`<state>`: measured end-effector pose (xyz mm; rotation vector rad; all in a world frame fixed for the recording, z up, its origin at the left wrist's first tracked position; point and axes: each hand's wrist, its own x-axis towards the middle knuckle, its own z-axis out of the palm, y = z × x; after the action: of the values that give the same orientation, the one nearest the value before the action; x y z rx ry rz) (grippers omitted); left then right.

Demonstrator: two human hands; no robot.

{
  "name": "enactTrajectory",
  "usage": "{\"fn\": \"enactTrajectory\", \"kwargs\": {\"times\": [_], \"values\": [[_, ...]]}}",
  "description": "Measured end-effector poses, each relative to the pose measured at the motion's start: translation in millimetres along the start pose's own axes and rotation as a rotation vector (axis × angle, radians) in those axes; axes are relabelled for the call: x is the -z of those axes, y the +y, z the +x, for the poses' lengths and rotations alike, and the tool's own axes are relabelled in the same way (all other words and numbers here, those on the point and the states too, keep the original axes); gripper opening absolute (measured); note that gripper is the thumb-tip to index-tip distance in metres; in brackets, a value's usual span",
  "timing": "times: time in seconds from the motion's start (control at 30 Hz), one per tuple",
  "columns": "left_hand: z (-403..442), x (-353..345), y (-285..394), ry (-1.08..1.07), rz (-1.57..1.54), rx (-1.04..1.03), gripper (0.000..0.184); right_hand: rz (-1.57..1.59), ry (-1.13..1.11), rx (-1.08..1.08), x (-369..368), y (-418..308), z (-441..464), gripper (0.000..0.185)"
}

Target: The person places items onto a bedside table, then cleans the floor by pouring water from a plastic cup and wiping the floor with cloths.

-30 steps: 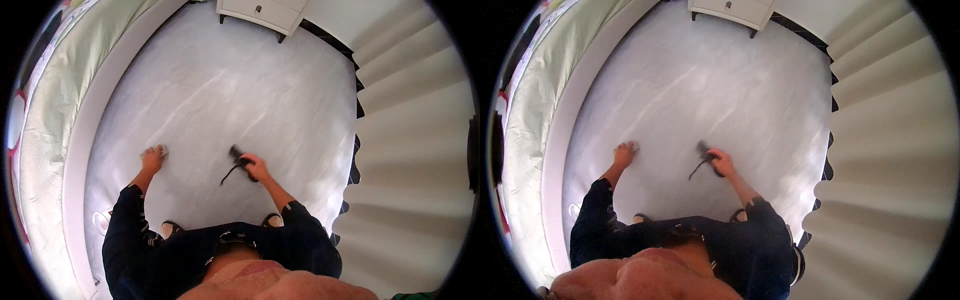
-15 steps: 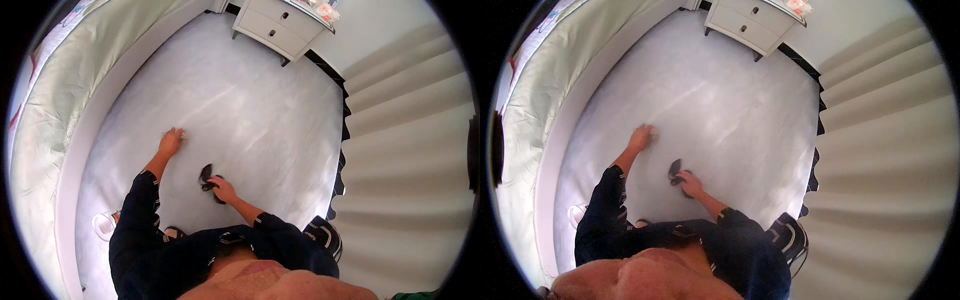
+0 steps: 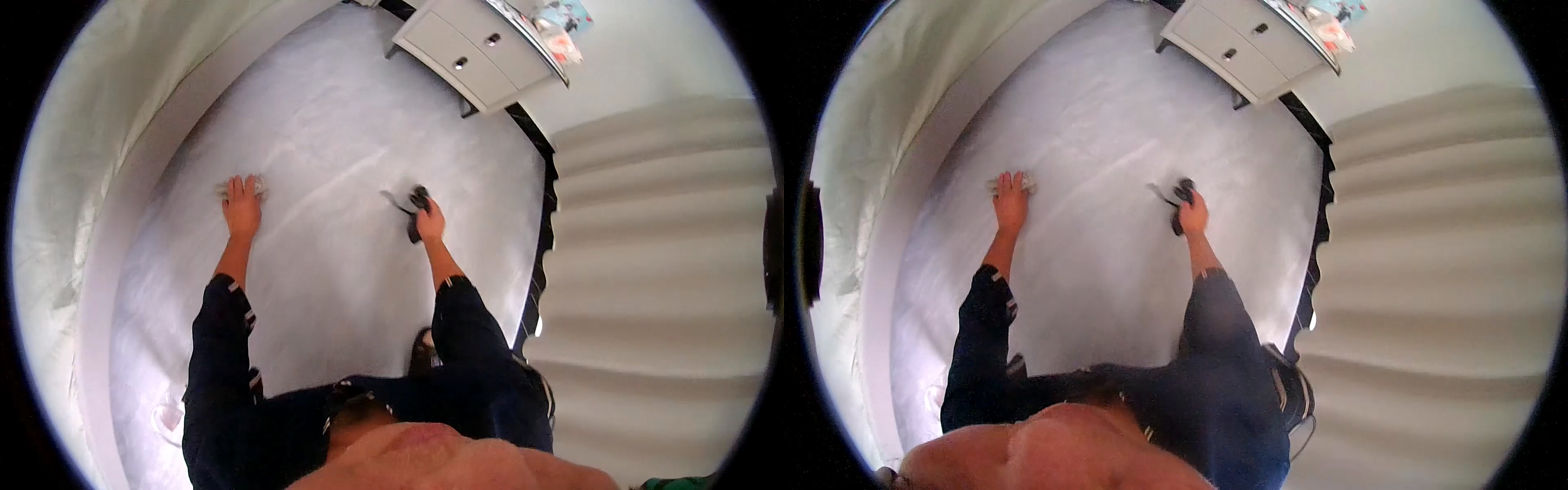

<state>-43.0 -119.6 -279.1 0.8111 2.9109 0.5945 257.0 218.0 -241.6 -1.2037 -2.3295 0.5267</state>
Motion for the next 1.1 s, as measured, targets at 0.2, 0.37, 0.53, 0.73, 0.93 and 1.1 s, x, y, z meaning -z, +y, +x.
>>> {"fn": "enactTrajectory", "kwargs": {"times": [0.2,0.37,0.53,0.73,0.93,1.1], "values": [[-1.2,-22.1,19.5,-0.028,0.09,0.048,0.054,-0.549,0.013,-0.26,-35.3,51.7,-7.1,0.049],[3.4,-20.4,29.1,-0.045,0.163,0.06,0.055,-0.561,0.049,-0.2,-41.5,70.4,4.7,0.048],[1.0,-16.5,31.9,-0.002,0.123,0.061,0.053,-0.556,0.027,-0.187,-43.9,65.1,23.5,0.048],[-0.9,-18.1,28.2,0.041,0.078,0.014,0.05,-0.348,-0.171,0.357,-74.8,5.6,-68.8,0.048],[-14.6,-39.0,4.0,-0.033,0.03,-0.099,0.049,-0.286,-0.807,0.482,-45.4,-148.7,-210.0,0.047],[-46.2,-24.1,8.6,-0.245,0.008,-0.172,0.046,0.063,-0.937,0.446,-98.3,-157.3,-171.9,0.038]]}}
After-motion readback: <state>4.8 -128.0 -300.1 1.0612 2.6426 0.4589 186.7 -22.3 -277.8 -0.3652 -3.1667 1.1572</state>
